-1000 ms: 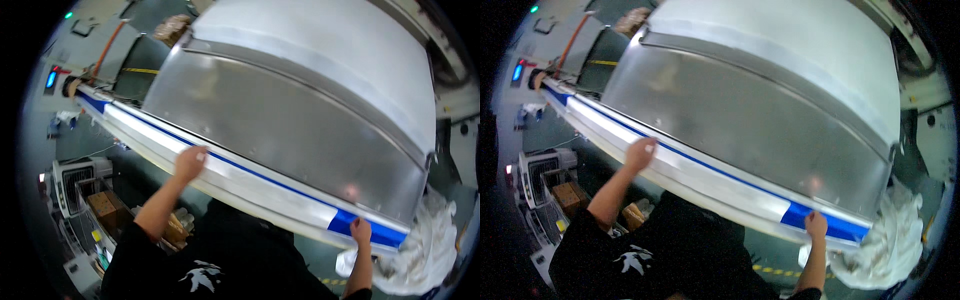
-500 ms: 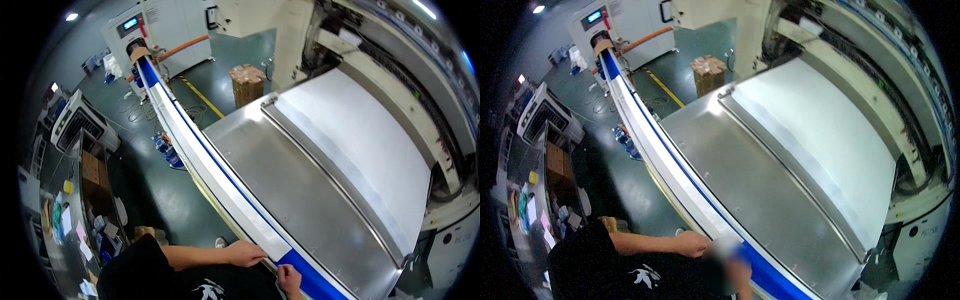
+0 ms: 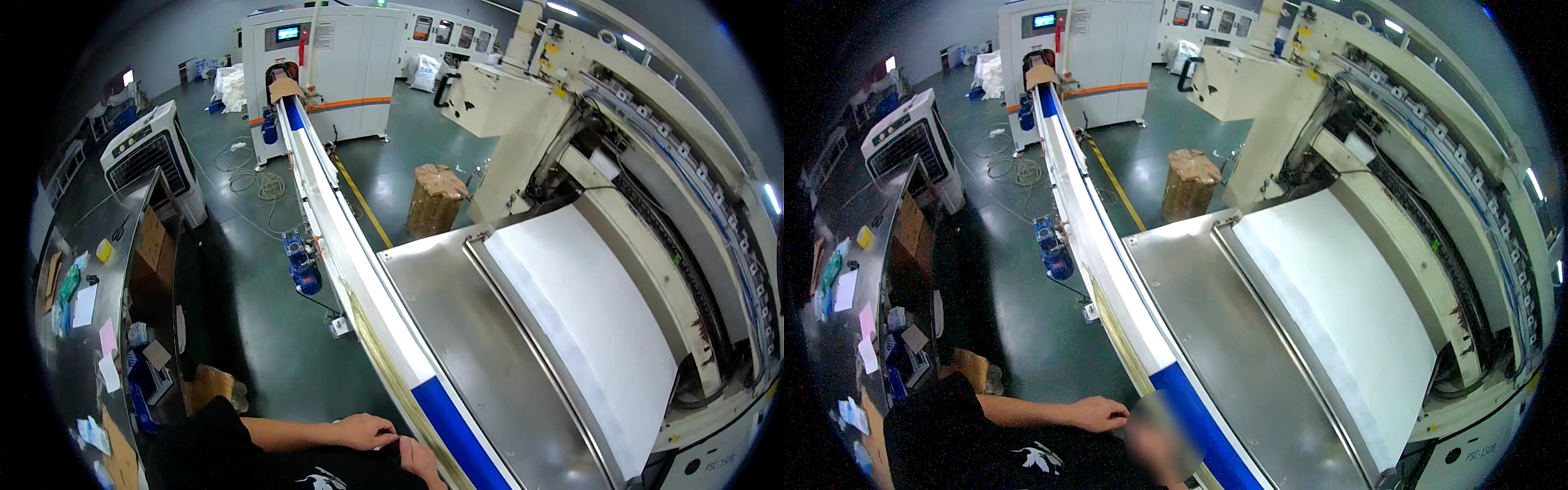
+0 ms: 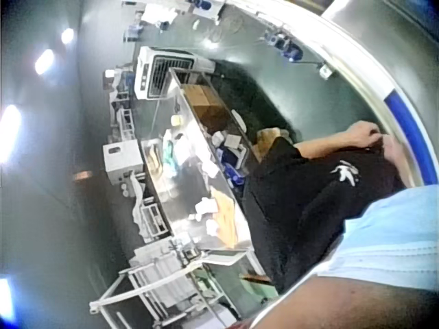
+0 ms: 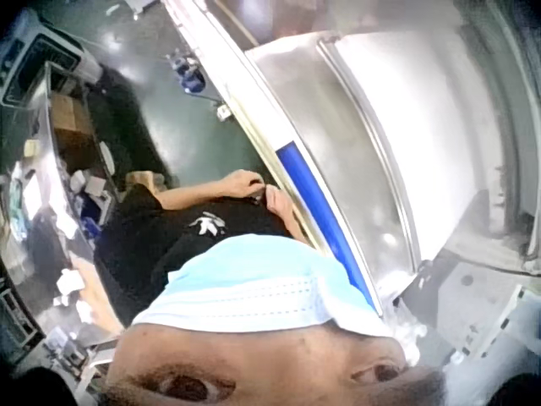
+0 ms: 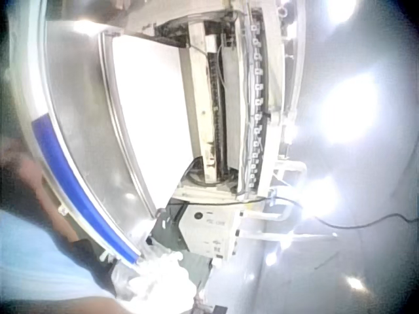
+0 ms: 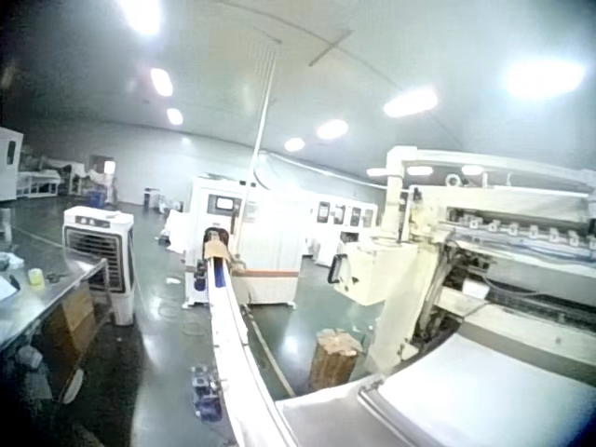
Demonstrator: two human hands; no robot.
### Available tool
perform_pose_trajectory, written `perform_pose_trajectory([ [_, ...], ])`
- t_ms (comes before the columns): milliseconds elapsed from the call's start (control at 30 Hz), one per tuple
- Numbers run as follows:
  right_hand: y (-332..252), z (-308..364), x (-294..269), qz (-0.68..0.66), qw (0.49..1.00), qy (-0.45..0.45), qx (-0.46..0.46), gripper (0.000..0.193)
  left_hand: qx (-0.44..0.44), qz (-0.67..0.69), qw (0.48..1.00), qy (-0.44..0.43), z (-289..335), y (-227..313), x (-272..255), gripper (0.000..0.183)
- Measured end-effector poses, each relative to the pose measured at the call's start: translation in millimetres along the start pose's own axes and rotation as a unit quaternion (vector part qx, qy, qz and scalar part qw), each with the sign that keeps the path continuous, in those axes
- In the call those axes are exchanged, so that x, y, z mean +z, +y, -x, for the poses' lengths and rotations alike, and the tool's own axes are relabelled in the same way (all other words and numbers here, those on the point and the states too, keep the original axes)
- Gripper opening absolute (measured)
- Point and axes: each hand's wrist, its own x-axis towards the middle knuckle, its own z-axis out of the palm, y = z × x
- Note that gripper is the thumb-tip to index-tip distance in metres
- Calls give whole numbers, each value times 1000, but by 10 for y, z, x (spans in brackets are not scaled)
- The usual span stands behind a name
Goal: The person repeatedly picks up white paper sheets from a stack and places them onto a flatbed machine. They smooth each sheet with their hands before moving to the next one. The process is repeated continuously throughout the clip.
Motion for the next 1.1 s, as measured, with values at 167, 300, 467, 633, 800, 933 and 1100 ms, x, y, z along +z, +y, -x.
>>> perform_pose_trajectory([
  [167,-122,5,182,-16,1000,-3,19,28,55,14,998,27,171,-118,0,42],
  [300,-213,-30,323,-128,988,-14,80,31,163,25,986,17,173,-251,25,43],
  [467,-200,-74,445,-304,935,-36,176,35,147,35,988,-12,157,-274,-21,38],
  [633,-211,-73,539,-379,899,-56,213,39,143,79,987,9,260,-320,-5,35],
  [800,-193,-37,568,-410,878,-60,239,44,143,138,979,42,322,-296,53,33],
  [933,-195,-26,611,-426,865,-66,256,47,123,182,975,25,329,-338,32,33],
  [1100,-223,-82,618,-438,863,-98,231,52,67,217,974,9,283,-470,97,33],
])
